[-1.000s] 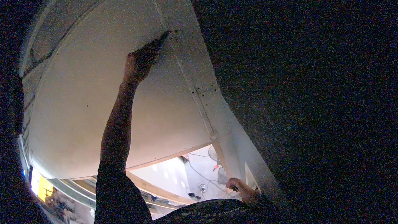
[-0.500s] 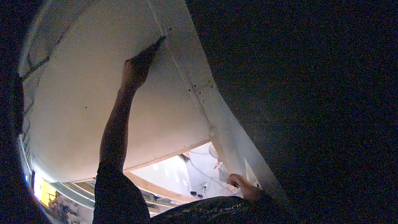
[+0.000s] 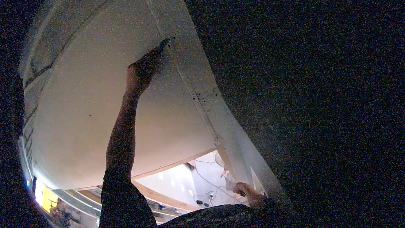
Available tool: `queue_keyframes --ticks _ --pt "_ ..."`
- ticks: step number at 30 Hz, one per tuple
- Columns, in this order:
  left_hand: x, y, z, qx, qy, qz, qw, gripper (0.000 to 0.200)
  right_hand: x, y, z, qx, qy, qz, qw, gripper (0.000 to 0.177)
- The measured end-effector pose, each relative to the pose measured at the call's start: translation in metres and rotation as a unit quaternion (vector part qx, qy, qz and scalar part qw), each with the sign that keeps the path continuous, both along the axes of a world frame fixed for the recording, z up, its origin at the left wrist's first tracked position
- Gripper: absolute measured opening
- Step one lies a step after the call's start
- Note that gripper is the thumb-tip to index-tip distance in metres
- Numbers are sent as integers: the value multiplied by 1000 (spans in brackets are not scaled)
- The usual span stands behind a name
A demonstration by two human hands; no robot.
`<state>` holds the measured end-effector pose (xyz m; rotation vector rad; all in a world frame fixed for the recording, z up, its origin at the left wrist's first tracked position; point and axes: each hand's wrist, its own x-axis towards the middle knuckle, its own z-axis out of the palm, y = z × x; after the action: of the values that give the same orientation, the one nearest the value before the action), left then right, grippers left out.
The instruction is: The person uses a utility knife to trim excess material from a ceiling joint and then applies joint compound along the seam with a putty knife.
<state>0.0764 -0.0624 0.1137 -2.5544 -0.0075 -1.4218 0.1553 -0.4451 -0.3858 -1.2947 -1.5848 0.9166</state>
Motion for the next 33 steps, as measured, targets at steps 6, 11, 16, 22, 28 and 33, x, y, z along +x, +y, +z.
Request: queue_keyframes --ticks 6,11,16,22,28,33 --pt "-6 -11 6 34 27 4 999 37 -3 -6 33 -106 2 -37 994 71" --pt "-8 -16 9 9 73 65 995 40 -8 -10 29 -34 79 -21 996 71" --pt "-11 -25 17 14 84 -2 996 39 -12 2 17 -32 80 -175 981 44" --pt "-12 7 -4 -34 270 98 957 33 2 13 -13 -25 40 -50 998 48" --pt "-25 19 27 -79 35 4 996 35 -5 -2 -33 96 108 -64 987 61" --pt "-25 -11 113 -157 -42 46 986 36 -8 -10 31 51 46 -5 998 52"
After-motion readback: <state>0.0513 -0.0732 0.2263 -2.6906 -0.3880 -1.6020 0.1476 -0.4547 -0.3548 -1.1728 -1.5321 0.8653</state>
